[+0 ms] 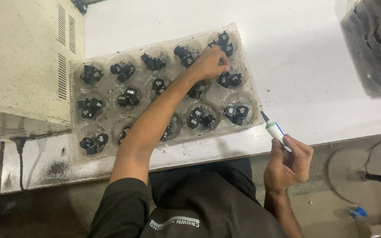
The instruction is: The person picks black plug-shaped components one at a time from a plastic tray, applies a small amount of liquid from a white squeeze bottle onto each component, and places it back into the tray, repeating this across the tray.
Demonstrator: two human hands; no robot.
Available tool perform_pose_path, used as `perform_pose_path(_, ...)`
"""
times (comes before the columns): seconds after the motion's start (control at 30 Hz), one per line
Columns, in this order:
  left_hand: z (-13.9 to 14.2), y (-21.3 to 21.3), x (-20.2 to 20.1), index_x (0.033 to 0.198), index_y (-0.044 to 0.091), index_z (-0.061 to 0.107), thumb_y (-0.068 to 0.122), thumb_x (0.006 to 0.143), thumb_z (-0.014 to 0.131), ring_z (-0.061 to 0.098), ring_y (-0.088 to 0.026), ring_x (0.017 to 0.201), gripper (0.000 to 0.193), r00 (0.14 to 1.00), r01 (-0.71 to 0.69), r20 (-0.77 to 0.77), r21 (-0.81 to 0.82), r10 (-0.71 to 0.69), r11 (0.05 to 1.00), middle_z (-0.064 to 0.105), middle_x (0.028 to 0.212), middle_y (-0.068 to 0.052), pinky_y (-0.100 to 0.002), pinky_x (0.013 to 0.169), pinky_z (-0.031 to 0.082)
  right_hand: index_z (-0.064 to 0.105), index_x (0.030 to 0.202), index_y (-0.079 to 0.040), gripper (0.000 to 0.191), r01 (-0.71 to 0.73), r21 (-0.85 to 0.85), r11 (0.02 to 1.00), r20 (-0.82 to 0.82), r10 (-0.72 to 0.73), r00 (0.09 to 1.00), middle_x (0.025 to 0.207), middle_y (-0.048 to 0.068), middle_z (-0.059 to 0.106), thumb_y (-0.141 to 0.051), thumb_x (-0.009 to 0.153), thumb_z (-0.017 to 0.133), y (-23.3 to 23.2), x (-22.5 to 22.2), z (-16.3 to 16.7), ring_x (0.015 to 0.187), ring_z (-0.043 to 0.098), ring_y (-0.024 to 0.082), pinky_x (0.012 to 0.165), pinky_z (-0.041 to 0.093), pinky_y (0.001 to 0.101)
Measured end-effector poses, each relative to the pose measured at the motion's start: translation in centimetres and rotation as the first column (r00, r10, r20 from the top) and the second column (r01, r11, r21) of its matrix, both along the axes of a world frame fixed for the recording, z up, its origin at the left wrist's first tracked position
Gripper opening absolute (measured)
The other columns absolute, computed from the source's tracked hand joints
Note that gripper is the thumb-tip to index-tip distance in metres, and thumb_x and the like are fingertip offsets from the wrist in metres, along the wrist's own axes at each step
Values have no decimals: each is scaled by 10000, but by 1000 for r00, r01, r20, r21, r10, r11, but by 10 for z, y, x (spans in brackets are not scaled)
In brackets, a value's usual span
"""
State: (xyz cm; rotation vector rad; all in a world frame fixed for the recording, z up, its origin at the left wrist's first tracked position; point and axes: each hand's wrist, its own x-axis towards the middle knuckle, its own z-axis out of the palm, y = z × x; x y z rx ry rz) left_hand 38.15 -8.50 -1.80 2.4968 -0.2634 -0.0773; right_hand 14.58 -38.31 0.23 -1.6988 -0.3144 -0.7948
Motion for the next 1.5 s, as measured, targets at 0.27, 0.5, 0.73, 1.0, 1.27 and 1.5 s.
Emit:
perform_pose_path(0.27, 31, 8, -44, 1039, 85, 700, 257, 941, 727, 659, -279, 1075, 200, 991, -105, 32, -418, 130, 902, 654, 1157, -129, -439, 905, 581, 656, 1234, 27, 206, -26, 50, 998, -49, 29, 998, 1239, 132, 582, 64, 1037, 702, 4, -3, -3, 934, 658, 103, 672, 585, 190)
perform_pose_path(0.5, 34, -58, -189, 1163, 60, 588, 205, 956, 706, 684, -171, 917, 279, 890, -436, -455, -870, -35, 231, 634, 1072, -85, -300, 513, 629, 631, 1187, -6, 213, -66, 27, 997, 81, 63, 995, 1247, 138, 563, 58, 1002, 716, 38, -5, -5, 1071, 638, 200, 831, 576, 280)
perform_pose_path(0.73, 31, -101, -277, 1264, -23, 625, 291, 1067, 645, 673, -149, 883, 371, 870, -476, -469, -879, -151, -15, 648, 1059, -59, -299, 585, 645, 622, 1214, -8, 224, -114, 79, 990, 150, 101, 984, 1261, 126, 576, 48, 1010, 699, 77, 8, 14, 1118, 623, 231, 977, 542, 336)
perform_pose_path(1.0, 49, -69, -282, 1396, -16, 584, 213, 1005, 720, 643, -137, 990, 474, 945, -301, -310, -949, -107, 97, 663, 1166, -107, -290, 611, 631, 628, 1280, 55, 196, -355, 588, 726, -60, 477, 877, 1213, 99, 578, 68, 1084, 639, 96, 15, 31, 1098, 618, 176, 994, 518, 299)
perform_pose_path(1.27, 79, -32, -292, 1373, 16, 605, 236, 1059, 625, 619, -113, 893, 384, 958, -278, -282, -958, 48, -77, 659, 1100, -85, -256, 527, 591, 619, 1273, 59, 189, -318, 630, 708, -107, 485, 868, 1217, 140, 662, 50, 1087, 650, 93, 12, 26, 1073, 662, 212, 996, 550, 325)
perform_pose_path(1.5, 81, -27, -293, 1307, -9, 631, 173, 1040, 618, 578, -70, 876, 323, 958, -265, -259, -964, 123, 34, 600, 1010, -36, -224, 499, 544, 610, 1283, 61, 206, -285, 664, 691, -188, 524, 831, 1191, 135, 657, 54, 1079, 637, 89, 7, 9, 1068, 657, 208, 978, 550, 319)
